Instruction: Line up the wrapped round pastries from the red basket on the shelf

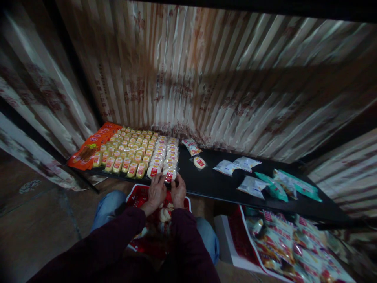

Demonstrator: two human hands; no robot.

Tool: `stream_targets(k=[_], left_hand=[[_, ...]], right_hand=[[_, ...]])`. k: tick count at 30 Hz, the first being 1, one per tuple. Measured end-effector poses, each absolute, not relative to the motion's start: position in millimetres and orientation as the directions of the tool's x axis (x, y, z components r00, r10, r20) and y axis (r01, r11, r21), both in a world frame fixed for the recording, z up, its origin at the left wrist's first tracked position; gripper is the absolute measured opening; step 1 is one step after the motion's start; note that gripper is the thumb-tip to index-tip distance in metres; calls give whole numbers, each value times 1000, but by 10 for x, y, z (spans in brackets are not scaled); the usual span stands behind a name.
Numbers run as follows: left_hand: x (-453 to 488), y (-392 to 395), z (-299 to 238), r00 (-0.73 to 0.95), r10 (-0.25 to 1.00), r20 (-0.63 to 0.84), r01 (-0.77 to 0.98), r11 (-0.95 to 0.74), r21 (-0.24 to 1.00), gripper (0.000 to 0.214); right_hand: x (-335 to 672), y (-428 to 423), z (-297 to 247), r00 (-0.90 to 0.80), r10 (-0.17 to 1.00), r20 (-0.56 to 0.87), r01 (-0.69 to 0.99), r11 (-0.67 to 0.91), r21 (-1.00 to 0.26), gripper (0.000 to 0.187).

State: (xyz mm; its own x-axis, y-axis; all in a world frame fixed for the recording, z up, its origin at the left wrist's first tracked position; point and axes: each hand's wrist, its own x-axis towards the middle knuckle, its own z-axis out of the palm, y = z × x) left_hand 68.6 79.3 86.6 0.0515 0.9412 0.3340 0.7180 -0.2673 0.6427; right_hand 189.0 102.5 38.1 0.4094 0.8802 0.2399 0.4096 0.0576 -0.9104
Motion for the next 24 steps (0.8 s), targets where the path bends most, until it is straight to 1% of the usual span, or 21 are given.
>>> stream_targets(k=[6,13,19,24], left_hand=[[698,830,818,51,951,305,737,-242,631,50],[701,865,720,66,942,329,763,-260,592,51],[680,867,646,103,931,350,756,-302,580,54],[683,869,610,120,926,357,764,-316,563,53]], right_hand=[[1898,1065,394,411,877,251,466,34,-884,49],[1883,1106,426,427,843,327,603,4,-798,42],[1889,1097,400,368,876,312,612,25,-791,46],[1887,1102,437,367,884,288,610,6,-793,47]])
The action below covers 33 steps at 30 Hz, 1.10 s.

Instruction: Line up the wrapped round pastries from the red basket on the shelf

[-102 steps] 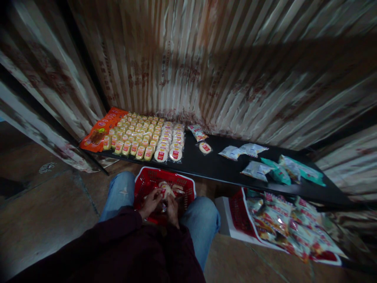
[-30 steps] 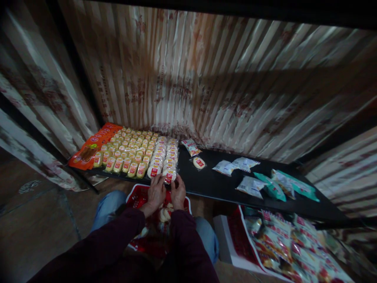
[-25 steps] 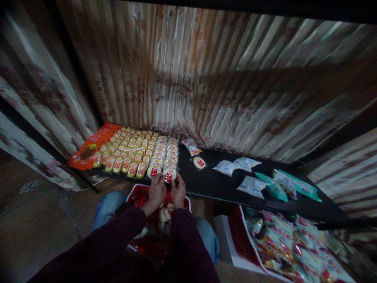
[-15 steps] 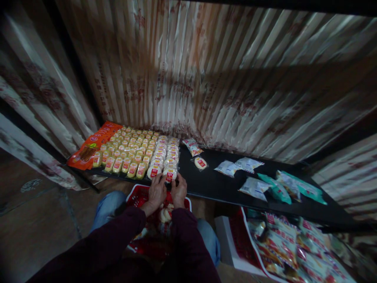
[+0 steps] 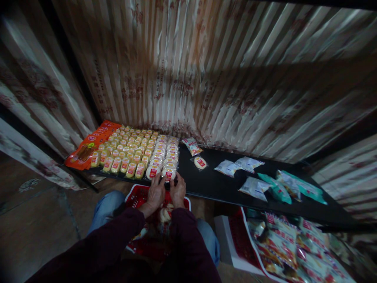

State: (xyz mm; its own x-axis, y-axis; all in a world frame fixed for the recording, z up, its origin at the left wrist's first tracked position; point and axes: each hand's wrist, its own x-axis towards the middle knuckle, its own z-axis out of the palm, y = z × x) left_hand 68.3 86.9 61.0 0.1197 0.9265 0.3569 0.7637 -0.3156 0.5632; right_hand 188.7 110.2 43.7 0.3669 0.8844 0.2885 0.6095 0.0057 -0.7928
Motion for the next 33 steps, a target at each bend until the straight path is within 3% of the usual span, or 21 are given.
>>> stream_targets(k=[33], left_hand=[[651,915,447,324,876,359,836,-442,325,52]], right_hand=[[1867,1146,414,360,891,277,620,-6,-785,52]])
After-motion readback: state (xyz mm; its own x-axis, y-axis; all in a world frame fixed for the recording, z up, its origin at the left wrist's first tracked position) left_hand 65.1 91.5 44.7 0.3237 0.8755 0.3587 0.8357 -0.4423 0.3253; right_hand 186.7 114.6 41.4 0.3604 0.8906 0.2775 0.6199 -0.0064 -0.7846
